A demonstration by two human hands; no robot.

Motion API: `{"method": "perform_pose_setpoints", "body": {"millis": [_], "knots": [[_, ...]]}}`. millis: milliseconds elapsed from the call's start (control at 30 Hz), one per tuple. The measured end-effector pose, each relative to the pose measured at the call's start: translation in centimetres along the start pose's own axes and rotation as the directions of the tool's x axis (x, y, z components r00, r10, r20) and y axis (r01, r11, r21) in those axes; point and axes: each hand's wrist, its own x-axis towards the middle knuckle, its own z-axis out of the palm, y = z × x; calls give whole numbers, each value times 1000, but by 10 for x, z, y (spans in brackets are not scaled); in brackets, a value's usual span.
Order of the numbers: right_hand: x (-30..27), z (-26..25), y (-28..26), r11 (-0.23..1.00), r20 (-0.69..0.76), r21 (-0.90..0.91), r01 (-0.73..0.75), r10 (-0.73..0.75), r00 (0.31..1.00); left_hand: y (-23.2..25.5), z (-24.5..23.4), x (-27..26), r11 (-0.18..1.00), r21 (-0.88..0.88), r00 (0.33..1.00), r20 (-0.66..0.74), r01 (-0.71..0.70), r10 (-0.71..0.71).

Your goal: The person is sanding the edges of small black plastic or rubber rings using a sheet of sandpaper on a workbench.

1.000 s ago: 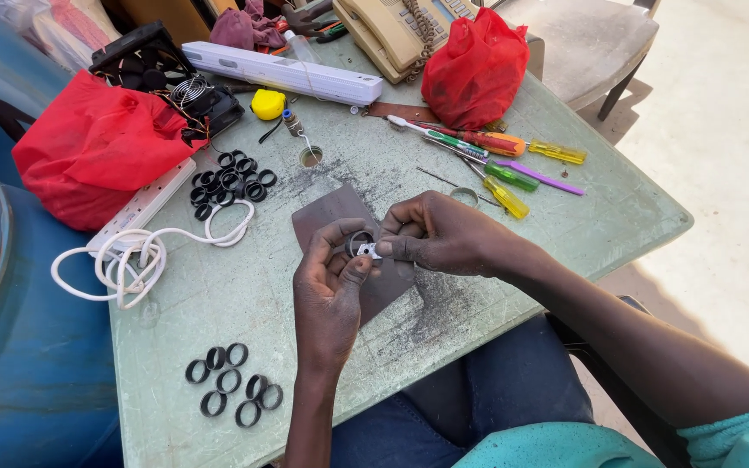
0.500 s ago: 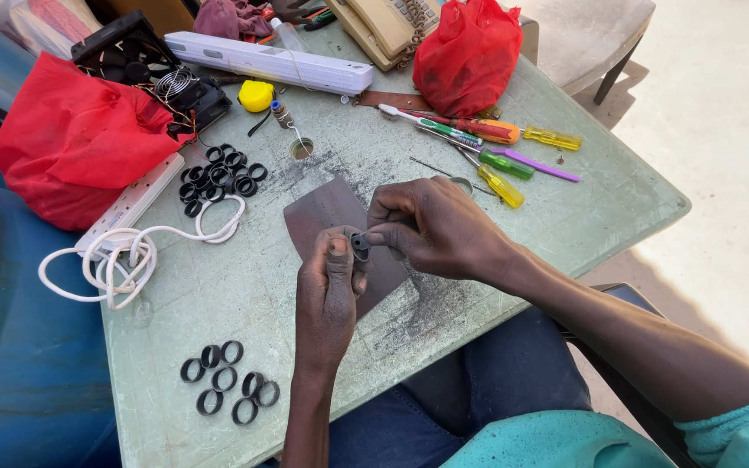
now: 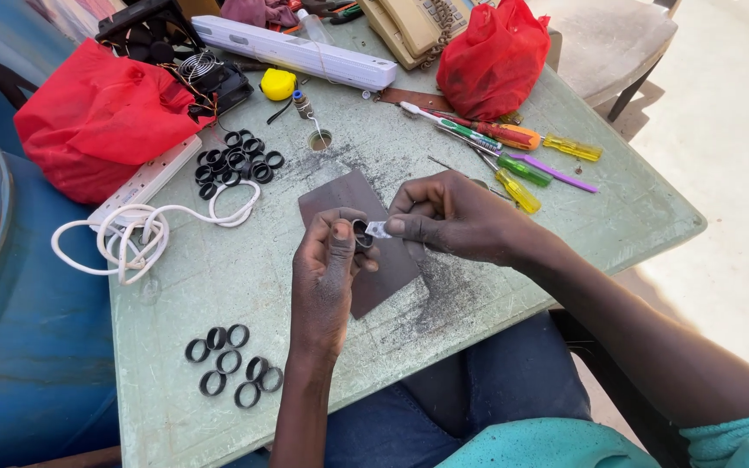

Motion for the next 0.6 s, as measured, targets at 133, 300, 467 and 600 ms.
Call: {"method": "perform_pose_setpoints", "body": {"millis": [133,300,467,600], "knots": [[6,4,17,997,45,79,-11,7,999,8,2,0,999,4,998,50,-43,42],[11,-3,35,990,61,138,-14,5,998,2,3,2,983,90,981,122,-161,149],[8,2,26,997,-3,9,72,-72,997,2,1,-1,980,144,986,113,-138,122],[2,1,-1,925,-111,-308,225,-269,957,11,7,-2,970,234,996,85,-59,40]]}}
